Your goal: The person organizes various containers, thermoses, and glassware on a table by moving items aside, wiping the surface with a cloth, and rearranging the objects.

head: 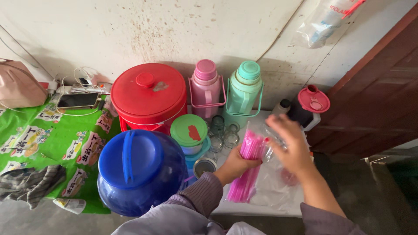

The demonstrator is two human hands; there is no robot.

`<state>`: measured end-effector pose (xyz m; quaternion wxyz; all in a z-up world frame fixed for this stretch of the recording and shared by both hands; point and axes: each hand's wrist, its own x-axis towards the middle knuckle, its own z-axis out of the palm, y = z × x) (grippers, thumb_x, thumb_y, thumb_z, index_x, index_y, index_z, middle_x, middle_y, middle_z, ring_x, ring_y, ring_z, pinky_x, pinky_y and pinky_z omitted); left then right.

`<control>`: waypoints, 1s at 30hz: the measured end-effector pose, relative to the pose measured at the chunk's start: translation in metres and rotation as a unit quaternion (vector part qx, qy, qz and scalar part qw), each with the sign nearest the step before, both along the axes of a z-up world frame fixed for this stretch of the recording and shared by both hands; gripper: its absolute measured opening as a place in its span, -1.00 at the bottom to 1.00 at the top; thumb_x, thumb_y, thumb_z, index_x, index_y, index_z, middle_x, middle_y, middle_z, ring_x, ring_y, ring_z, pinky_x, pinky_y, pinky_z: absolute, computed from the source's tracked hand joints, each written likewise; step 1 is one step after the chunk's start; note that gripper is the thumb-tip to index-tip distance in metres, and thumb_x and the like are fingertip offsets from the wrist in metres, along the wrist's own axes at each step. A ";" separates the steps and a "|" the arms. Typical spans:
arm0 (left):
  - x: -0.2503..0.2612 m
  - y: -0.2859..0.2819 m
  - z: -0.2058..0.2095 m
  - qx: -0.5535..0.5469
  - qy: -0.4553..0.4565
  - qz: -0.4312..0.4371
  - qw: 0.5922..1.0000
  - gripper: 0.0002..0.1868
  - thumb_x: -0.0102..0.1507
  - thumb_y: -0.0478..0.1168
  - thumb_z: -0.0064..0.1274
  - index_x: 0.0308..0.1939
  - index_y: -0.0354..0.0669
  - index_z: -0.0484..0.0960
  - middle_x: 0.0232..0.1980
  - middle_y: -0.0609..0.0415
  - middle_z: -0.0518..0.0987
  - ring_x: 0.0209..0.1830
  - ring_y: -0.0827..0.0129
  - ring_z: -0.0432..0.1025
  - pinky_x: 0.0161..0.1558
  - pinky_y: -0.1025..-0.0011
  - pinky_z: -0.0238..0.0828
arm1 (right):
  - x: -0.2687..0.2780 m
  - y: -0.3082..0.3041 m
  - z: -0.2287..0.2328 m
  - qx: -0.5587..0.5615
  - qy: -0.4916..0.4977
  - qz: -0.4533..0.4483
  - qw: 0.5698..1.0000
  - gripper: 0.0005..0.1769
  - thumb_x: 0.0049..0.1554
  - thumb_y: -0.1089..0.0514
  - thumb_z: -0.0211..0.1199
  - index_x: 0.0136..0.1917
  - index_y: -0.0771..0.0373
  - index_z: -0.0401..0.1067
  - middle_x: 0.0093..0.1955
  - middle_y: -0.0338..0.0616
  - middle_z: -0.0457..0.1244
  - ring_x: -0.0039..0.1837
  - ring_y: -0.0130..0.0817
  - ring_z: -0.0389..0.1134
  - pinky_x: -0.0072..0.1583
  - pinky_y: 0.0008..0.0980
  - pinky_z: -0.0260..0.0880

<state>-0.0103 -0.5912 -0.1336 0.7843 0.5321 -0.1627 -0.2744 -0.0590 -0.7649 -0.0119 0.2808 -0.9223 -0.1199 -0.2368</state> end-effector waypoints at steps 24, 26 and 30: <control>0.029 -0.010 0.029 0.080 0.004 0.245 0.966 -0.47 0.11 -0.21 0.18 0.15 -0.16 0.44 -0.10 -0.11 0.60 -0.19 0.17 0.53 -0.17 0.23 0.50 | 0.051 0.025 -0.041 0.450 0.375 -0.128 0.801 -0.37 0.09 0.01 0.27 0.39 0.23 0.32 0.08 -0.17 0.42 -0.01 -0.36 0.45 0.00 -0.34 0.44; 0.041 -0.015 0.019 0.125 -0.359 0.273 0.884 -0.14 0.02 -0.25 0.32 0.39 -0.22 0.32 0.22 -0.28 0.41 0.24 -0.12 0.32 0.28 0.07 0.26 | 0.062 0.021 -0.035 0.435 0.405 -0.105 0.797 -0.34 0.11 -0.06 0.31 0.42 0.16 0.30 0.12 -0.32 0.40 0.09 -0.53 0.43 0.07 -0.38 0.43; 0.055 -0.025 0.025 0.146 -0.385 0.180 0.893 0.07 0.01 -0.31 0.14 0.64 -0.22 0.14 0.47 -0.32 0.20 0.45 -0.19 0.12 0.51 0.02 -0.02 | 0.095 -0.004 -0.039 0.368 0.320 -0.064 0.871 -0.28 -0.01 -0.02 0.48 0.37 0.24 0.42 0.19 -0.14 0.40 0.17 -0.36 0.40 0.18 -0.32 0.38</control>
